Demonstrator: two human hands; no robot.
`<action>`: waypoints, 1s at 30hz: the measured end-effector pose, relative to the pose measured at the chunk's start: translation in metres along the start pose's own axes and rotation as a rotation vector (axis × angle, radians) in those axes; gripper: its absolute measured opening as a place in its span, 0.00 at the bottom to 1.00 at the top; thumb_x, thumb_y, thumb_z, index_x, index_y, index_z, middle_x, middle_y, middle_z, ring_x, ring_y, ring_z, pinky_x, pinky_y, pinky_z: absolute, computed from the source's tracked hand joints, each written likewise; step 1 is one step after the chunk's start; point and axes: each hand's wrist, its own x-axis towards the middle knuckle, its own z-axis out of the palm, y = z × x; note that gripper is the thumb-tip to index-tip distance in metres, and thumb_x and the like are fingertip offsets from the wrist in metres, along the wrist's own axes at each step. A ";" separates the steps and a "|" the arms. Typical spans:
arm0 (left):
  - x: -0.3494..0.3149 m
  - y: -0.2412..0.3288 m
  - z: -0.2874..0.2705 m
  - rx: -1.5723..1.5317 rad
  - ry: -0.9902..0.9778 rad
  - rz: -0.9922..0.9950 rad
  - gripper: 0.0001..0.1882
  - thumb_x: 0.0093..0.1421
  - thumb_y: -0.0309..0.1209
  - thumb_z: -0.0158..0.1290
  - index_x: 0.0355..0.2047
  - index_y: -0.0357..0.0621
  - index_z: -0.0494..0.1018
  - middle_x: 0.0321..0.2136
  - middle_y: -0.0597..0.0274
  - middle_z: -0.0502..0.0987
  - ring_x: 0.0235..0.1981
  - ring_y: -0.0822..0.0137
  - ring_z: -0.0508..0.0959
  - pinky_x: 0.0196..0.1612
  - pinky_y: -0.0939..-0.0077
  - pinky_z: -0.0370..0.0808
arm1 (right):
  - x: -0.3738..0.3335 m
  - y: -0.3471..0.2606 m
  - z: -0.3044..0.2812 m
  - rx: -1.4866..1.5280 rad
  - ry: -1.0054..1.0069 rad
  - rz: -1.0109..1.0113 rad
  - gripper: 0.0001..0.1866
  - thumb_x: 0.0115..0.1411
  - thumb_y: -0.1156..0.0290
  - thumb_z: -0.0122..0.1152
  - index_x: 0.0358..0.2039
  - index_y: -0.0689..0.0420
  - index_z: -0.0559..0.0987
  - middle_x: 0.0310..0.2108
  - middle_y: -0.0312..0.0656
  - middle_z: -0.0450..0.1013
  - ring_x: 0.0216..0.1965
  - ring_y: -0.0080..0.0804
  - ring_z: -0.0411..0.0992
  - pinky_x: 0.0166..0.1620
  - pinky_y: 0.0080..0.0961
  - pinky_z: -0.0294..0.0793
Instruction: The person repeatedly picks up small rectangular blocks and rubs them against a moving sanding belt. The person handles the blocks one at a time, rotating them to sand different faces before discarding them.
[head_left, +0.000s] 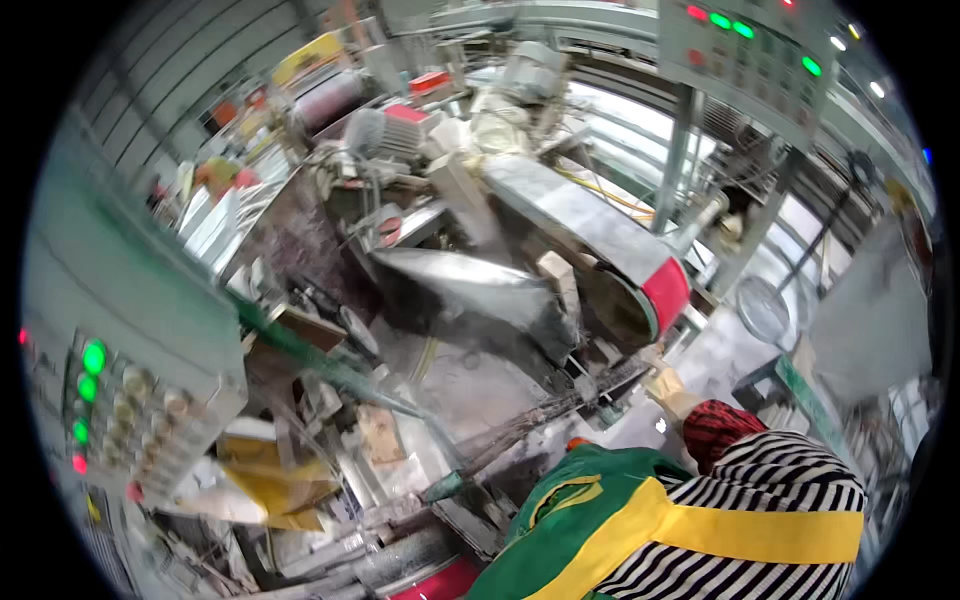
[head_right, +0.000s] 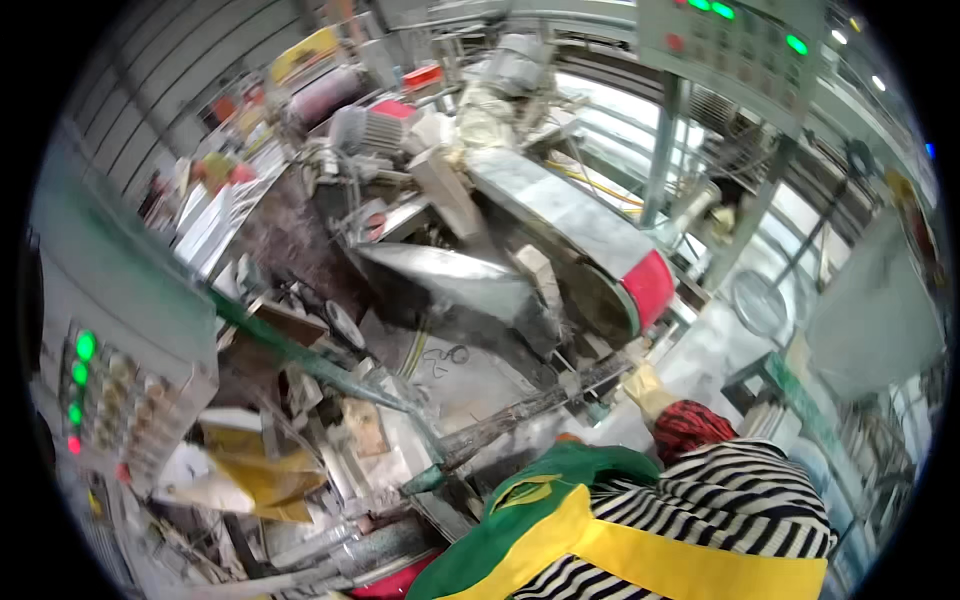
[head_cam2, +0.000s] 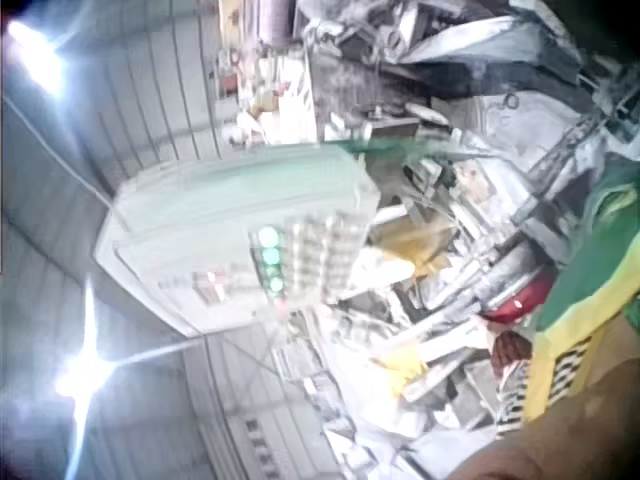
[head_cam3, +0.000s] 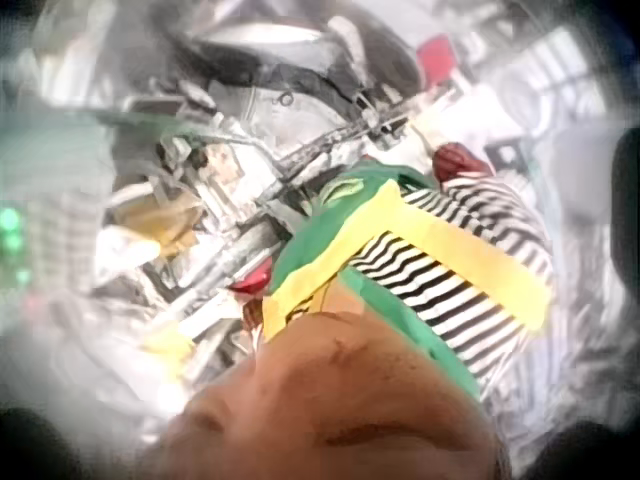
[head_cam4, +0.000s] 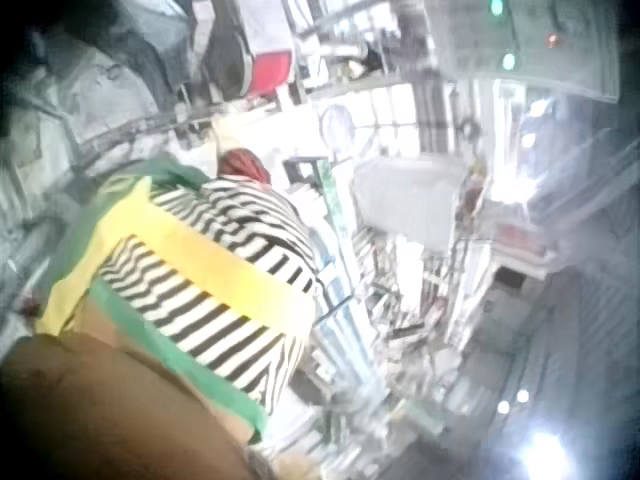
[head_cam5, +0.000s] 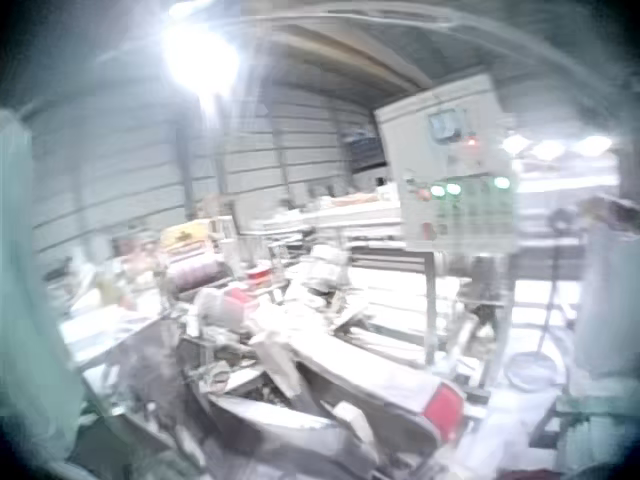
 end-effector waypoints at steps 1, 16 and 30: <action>0.011 -0.023 -0.004 0.028 0.016 -0.024 0.29 0.57 0.38 0.64 0.53 0.33 0.69 0.42 0.52 0.77 0.37 0.56 0.78 0.40 0.60 0.81 | 0.015 0.011 -0.006 0.016 -0.123 0.008 0.18 0.63 0.67 0.53 0.53 0.51 0.76 0.46 0.45 0.77 0.49 0.38 0.74 0.55 0.35 0.72; -0.064 -0.010 -0.031 -0.286 -0.068 -0.204 0.45 0.41 0.43 0.73 0.57 0.36 0.68 0.56 0.41 0.70 0.59 0.46 0.70 0.65 0.59 0.65 | 0.068 -0.080 0.117 0.157 -0.693 -0.060 0.27 0.62 0.77 0.56 0.63 0.59 0.68 0.31 0.49 0.78 0.21 0.30 0.73 0.24 0.25 0.74; -0.226 0.116 -0.159 -1.152 -0.892 0.206 0.47 0.48 0.27 0.67 0.67 0.34 0.58 0.65 0.43 0.64 0.66 0.54 0.65 0.68 0.64 0.61 | -0.148 -0.342 0.180 0.331 -1.409 0.056 0.28 0.69 0.69 0.59 0.67 0.57 0.65 0.40 0.41 0.76 0.39 0.28 0.76 0.45 0.25 0.78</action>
